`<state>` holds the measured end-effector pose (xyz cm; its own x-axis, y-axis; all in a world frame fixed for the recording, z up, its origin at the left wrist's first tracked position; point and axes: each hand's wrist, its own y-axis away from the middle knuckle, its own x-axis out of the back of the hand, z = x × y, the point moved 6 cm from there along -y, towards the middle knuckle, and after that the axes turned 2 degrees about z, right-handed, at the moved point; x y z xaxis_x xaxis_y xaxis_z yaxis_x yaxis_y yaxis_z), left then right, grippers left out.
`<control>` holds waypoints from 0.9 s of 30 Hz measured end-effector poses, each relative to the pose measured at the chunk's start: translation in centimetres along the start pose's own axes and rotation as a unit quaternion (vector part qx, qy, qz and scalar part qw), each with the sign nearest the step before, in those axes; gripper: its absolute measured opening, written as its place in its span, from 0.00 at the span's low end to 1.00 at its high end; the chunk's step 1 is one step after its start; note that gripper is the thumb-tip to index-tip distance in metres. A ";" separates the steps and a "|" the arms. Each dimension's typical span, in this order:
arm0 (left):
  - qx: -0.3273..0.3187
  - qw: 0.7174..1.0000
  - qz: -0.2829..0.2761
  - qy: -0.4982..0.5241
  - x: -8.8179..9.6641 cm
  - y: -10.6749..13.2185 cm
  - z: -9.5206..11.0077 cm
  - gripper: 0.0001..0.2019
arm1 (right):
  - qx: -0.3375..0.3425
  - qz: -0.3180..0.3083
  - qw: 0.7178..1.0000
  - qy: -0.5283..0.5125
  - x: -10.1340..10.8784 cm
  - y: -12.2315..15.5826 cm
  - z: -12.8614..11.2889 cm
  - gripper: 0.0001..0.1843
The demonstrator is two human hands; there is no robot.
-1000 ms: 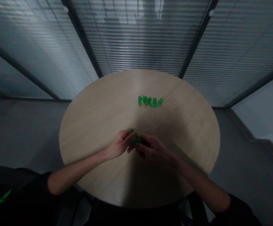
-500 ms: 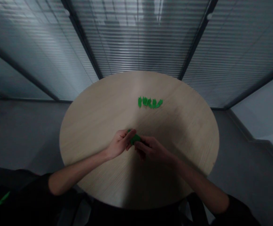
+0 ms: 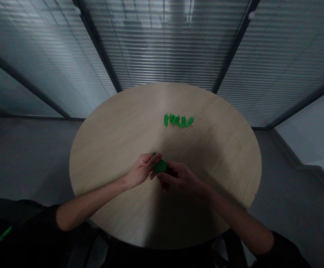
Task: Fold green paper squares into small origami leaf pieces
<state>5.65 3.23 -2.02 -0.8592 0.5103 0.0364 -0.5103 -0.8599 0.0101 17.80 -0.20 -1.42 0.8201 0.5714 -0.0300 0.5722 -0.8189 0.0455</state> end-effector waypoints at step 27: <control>-0.023 0.999 -0.038 -0.015 -0.6 0.6 1.6 0.30 | 0.014 -0.002 1.000 0.009 -0.2 0.2 -0.5 0.25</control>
<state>5.90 2.40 -0.41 -0.8163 0.5737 0.0673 -0.5765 -0.8165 -0.0322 17.77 -0.41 -0.95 0.8178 0.5754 -0.0123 0.5755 -0.8176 0.0167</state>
